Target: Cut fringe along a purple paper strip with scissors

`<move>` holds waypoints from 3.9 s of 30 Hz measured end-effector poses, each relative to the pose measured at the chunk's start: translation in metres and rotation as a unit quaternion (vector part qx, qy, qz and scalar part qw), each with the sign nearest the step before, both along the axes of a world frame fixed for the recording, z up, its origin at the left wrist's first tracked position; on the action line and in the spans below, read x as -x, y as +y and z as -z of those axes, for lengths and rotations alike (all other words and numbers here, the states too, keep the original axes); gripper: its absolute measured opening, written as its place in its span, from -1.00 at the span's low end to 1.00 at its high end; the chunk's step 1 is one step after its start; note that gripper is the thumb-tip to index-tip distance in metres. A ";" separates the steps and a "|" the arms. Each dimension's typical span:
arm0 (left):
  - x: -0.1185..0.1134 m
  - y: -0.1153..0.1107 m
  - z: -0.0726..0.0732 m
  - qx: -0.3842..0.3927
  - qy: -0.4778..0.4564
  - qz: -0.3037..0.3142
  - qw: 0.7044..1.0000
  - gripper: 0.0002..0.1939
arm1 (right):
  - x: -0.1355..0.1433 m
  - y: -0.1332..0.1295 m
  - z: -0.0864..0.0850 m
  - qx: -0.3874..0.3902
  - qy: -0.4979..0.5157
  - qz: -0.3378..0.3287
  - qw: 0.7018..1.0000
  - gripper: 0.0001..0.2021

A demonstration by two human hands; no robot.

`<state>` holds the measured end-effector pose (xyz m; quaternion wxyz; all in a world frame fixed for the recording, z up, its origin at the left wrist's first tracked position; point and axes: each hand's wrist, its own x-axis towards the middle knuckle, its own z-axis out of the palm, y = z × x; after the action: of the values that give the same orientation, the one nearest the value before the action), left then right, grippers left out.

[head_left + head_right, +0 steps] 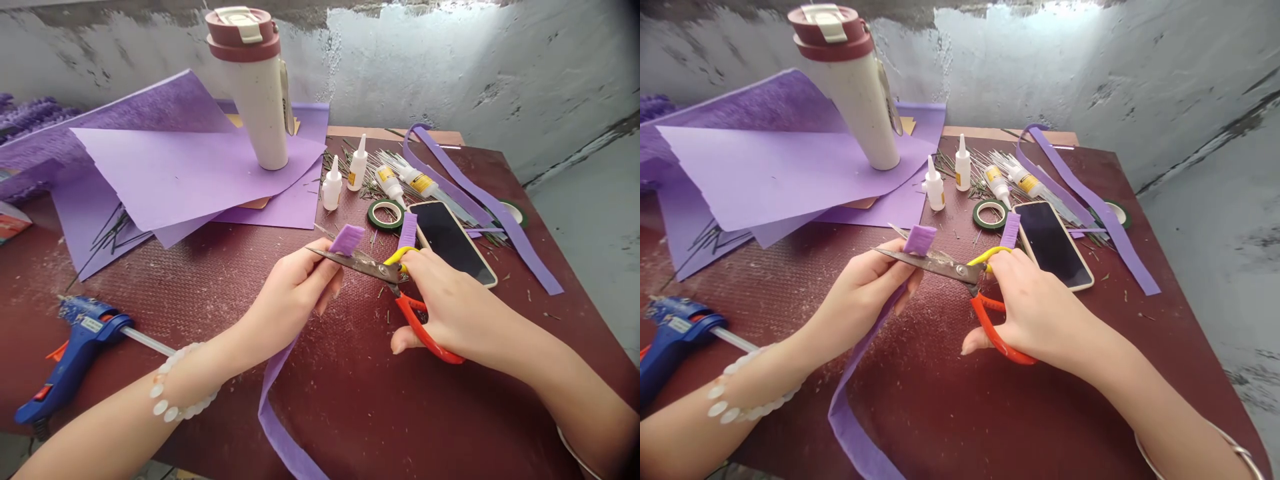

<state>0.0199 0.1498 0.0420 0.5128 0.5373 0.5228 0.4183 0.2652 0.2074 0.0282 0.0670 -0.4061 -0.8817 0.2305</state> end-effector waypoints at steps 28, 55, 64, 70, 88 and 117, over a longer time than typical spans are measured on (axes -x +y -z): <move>0.001 0.002 -0.003 0.031 -0.009 -0.001 0.999 -0.63 | -0.003 -0.001 -0.006 0.141 0.008 0.029 0.990 -0.63; 0.006 0.001 -0.002 0.086 -0.157 0.052 0.982 -0.68 | -0.018 0.002 0.015 0.468 0.141 0.007 0.872 -0.24; 0.007 0.001 -0.006 0.081 -0.167 0.040 0.982 -0.69 | -0.015 0.003 0.018 0.485 0.162 0.021 0.859 -0.57; 0.007 0.001 -0.005 0.080 -0.173 0.040 0.981 -0.70 | -0.012 0.003 0.012 0.500 0.152 0.013 0.853 -0.56; 0.007 0.001 -0.004 0.065 -0.149 0.049 0.985 -0.70 | -0.015 0.005 0.004 0.436 0.119 -0.007 0.892 -0.40; 0.005 0.006 -0.003 0.029 -0.061 0.011 0.998 -0.68 | 0.004 -0.002 -0.004 0.062 -0.009 0.016 0.998 -0.44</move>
<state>0.0150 0.1557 0.0451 0.5638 0.5016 0.4959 0.4297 0.2611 0.2053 0.0320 0.0373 -0.4259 -0.8596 0.2800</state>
